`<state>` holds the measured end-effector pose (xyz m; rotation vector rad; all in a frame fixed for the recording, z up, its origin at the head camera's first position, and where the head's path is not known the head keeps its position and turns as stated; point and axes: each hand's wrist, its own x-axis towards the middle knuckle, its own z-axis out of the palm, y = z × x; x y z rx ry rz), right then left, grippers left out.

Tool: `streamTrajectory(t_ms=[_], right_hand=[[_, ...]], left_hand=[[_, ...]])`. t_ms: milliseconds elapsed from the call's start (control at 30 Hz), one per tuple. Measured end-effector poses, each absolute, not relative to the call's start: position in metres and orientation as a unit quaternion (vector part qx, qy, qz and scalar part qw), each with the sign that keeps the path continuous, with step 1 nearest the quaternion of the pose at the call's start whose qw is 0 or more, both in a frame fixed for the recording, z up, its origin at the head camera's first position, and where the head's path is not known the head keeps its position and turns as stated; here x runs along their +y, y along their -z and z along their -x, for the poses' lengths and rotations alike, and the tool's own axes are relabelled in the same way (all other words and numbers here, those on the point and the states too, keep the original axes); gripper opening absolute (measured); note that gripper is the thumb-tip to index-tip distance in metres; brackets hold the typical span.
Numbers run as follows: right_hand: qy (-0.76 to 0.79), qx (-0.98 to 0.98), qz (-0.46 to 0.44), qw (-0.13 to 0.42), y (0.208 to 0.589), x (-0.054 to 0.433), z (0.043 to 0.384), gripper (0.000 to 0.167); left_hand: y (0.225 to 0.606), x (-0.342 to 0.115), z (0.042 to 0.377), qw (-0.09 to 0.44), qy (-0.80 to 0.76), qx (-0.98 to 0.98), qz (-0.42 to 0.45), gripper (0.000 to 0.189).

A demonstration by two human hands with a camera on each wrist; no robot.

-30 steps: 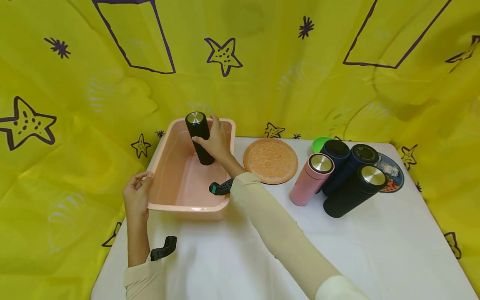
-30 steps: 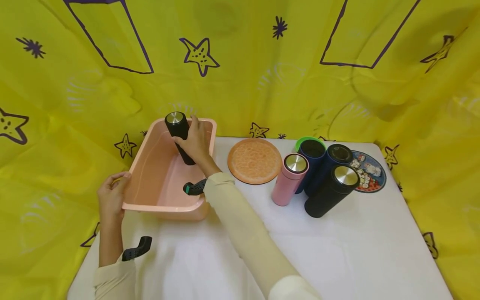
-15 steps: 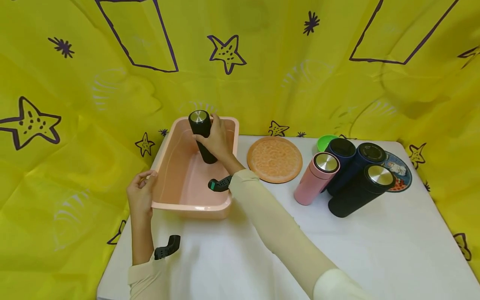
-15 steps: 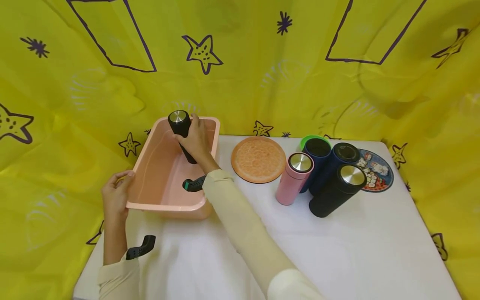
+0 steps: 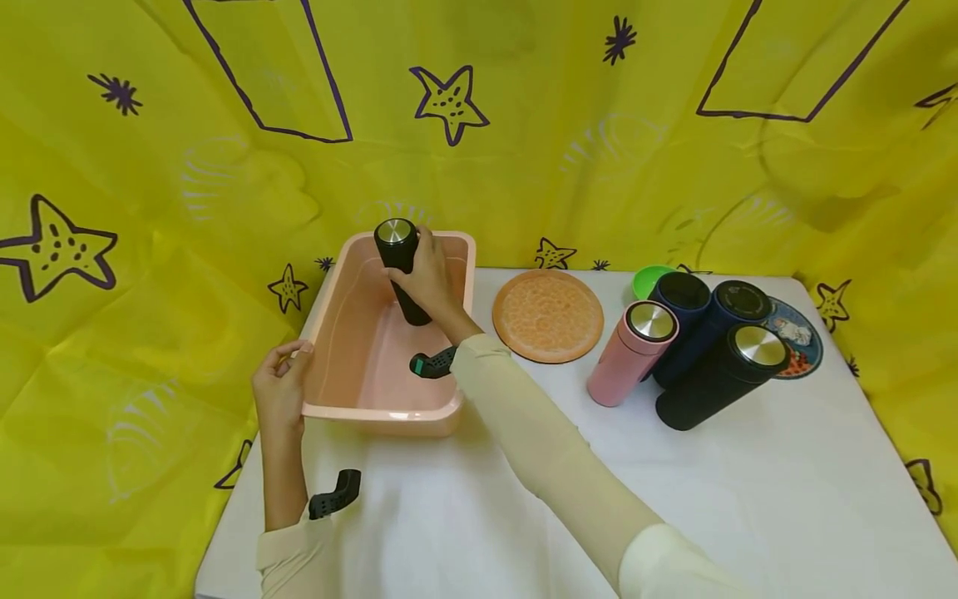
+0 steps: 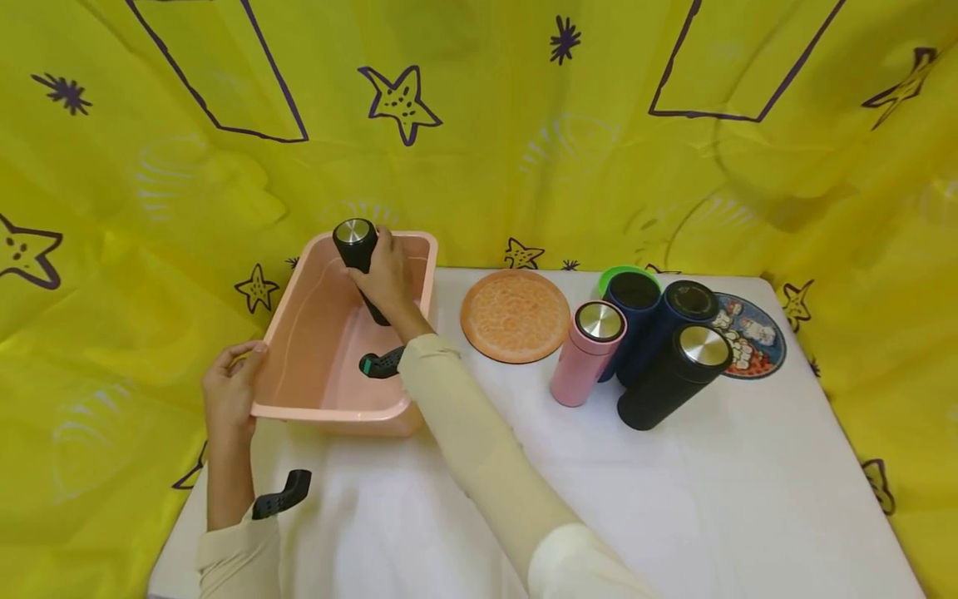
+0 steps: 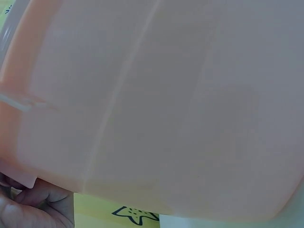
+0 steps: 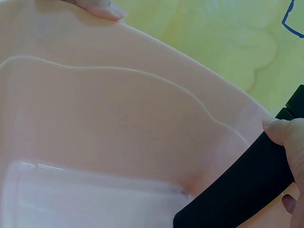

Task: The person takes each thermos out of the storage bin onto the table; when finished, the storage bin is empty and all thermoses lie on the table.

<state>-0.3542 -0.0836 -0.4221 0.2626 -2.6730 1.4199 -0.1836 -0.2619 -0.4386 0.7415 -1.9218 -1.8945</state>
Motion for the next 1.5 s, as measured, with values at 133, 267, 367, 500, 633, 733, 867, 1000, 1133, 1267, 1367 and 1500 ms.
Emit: streamTrajectory(t_ms=[133,267,367,500,633,733,867,1000,1133,1267,1367,1500], right_hand=[[-0.458,-0.884,-0.091,0.035,0.4194,-0.0846,0.3547,0.088],[-0.459,-0.883,-0.094,0.030,0.4199,-0.0840,0.3543,0.088],[-0.463,-0.880,-0.097,0.035,0.4211,-0.0834,0.3541,0.085],[-0.457,-0.883,-0.097,0.045,0.4211,-0.0825,0.3546,0.082],[-0.453,-0.885,-0.098,0.050,0.4198,-0.0819,0.3543,0.080],[-0.456,-0.883,-0.099,0.054,0.4192,-0.0815,0.3534,0.079],[-0.453,-0.884,-0.100,0.062,0.4196,-0.0811,0.3514,0.078],[-0.462,-0.878,-0.101,0.069,0.4202,-0.0811,0.3496,0.078],[-0.482,-0.867,-0.102,0.077,0.4187,-0.0802,0.3481,0.077],[-0.498,-0.857,-0.101,0.085,0.4187,-0.0783,0.3476,0.077],[-0.507,-0.851,-0.100,0.095,0.4194,-0.0774,0.3475,0.076],[-0.526,-0.837,-0.103,0.111,0.4174,-0.0776,0.3452,0.076]], left_hand=[[0.4384,-0.2626,0.1830,0.174,0.666,-0.676,-0.262,0.017],[0.4382,-0.2620,0.1813,0.171,0.668,-0.676,-0.260,0.018],[0.4389,-0.2618,0.1812,0.170,0.669,-0.676,-0.258,0.019],[0.4383,-0.2606,0.1827,0.173,0.671,-0.674,-0.257,0.018],[0.4362,-0.2592,0.1839,0.181,0.676,-0.668,-0.252,0.017],[0.4362,-0.2588,0.1839,0.186,0.675,-0.669,-0.250,0.015],[0.4370,-0.2588,0.1829,0.183,0.673,-0.671,-0.251,0.015],[0.4370,-0.2592,0.1819,0.179,0.673,-0.671,-0.253,0.016],[0.4362,-0.2592,0.1819,0.181,0.673,-0.671,-0.253,0.016],[0.4362,-0.2589,0.1825,0.181,0.673,-0.671,-0.253,0.017],[0.4363,-0.2586,0.1824,0.178,0.672,-0.674,-0.250,0.019],[0.4360,-0.2592,0.1799,0.172,0.659,-0.687,-0.253,0.020]])
